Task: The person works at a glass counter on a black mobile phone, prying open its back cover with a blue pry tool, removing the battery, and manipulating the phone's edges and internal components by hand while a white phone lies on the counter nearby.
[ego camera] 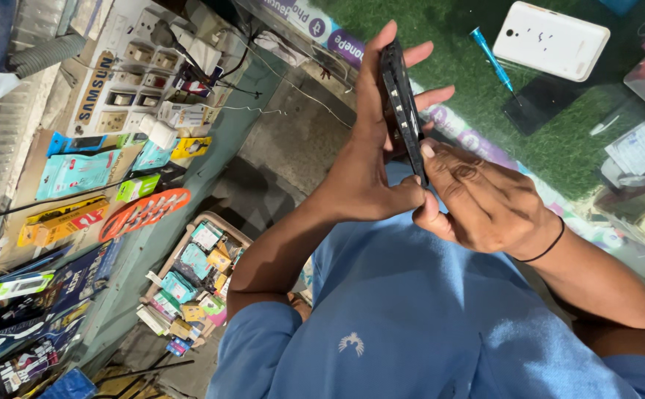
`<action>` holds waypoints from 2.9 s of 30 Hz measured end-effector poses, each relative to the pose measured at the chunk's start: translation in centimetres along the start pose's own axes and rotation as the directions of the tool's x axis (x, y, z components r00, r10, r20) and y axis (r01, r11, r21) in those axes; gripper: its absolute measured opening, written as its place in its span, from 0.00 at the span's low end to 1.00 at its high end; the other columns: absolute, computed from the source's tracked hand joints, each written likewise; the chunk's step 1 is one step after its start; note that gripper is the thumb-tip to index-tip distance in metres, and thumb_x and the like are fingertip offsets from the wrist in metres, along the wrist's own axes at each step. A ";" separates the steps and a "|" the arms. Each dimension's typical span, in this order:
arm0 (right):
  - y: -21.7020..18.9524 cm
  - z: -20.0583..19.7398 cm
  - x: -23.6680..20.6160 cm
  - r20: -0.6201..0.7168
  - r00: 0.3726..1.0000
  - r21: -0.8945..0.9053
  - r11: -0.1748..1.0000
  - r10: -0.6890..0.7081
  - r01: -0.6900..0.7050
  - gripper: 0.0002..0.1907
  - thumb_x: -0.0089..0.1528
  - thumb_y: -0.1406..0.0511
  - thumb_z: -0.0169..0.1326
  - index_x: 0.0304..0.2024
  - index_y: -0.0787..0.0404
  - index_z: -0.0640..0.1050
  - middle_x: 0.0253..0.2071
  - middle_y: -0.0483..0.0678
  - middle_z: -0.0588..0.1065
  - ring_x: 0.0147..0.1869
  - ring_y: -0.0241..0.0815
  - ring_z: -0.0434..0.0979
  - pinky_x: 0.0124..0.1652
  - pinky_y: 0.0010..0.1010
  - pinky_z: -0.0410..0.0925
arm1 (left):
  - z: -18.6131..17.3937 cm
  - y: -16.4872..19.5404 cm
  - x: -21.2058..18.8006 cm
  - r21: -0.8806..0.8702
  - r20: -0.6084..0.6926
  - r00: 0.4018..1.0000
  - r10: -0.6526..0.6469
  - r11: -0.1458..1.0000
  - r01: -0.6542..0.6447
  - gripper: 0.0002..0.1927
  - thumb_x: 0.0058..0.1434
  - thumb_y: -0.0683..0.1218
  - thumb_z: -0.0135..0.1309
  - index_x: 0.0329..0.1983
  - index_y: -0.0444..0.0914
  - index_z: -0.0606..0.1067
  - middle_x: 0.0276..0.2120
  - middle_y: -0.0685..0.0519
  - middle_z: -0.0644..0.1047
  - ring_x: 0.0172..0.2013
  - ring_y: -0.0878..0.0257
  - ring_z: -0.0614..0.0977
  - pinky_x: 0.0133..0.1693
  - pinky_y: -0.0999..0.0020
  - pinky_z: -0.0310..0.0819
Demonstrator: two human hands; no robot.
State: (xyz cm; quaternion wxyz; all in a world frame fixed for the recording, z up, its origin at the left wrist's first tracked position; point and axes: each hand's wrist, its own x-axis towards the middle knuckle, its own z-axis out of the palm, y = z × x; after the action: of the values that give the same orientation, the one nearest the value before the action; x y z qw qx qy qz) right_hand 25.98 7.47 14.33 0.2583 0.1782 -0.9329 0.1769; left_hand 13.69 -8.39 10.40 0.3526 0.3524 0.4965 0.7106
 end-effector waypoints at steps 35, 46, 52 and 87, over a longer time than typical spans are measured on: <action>-0.7 0.8 -1.0 -0.012 0.949 0.186 0.933 0.314 -0.306 0.15 0.59 0.70 0.63 0.47 0.72 0.80 0.43 0.57 0.81 0.42 0.51 0.84 0.42 0.35 0.77 | 0.6 -0.7 -0.3 -0.003 -0.148 0.989 -0.022 1.000 0.022 0.59 0.54 0.33 0.59 0.80 0.49 0.38 0.70 0.43 0.60 0.57 0.57 0.79 0.55 0.67 0.80; -0.9 0.6 -0.4 0.012 0.918 0.271 0.883 0.396 -0.384 0.12 0.61 0.69 0.63 0.45 0.67 0.80 0.44 0.54 0.81 0.44 0.49 0.86 0.43 0.33 0.76 | 0.4 -1.0 0.0 0.054 -0.157 0.987 0.045 0.998 -0.037 0.56 0.57 0.31 0.59 0.80 0.47 0.40 0.68 0.46 0.63 0.56 0.61 0.80 0.49 0.73 0.78; -0.7 0.3 -0.3 0.051 0.888 0.299 0.842 0.457 -0.450 0.12 0.59 0.69 0.64 0.44 0.67 0.81 0.43 0.54 0.82 0.40 0.47 0.85 0.41 0.32 0.76 | 0.5 -0.7 0.0 0.043 -0.153 0.987 0.048 0.998 -0.042 0.58 0.54 0.32 0.62 0.79 0.46 0.40 0.70 0.45 0.62 0.57 0.60 0.79 0.50 0.71 0.82; 0.9 1.1 -2.0 0.015 0.883 0.286 0.844 0.469 -0.453 0.07 0.63 0.66 0.67 0.38 0.63 0.82 0.32 0.48 0.79 0.32 0.41 0.81 0.30 0.28 0.70 | 0.2 -0.7 0.1 0.090 -0.031 0.999 -0.023 0.996 0.026 0.58 0.59 0.35 0.64 0.80 0.50 0.37 0.74 0.46 0.55 0.59 0.56 0.75 0.61 0.58 0.78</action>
State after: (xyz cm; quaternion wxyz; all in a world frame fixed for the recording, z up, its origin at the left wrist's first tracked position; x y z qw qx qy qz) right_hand 26.73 8.22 12.12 0.2058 -0.0211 -0.9059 0.3694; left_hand 13.92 -8.06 9.84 0.3376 0.3514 0.5375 0.6882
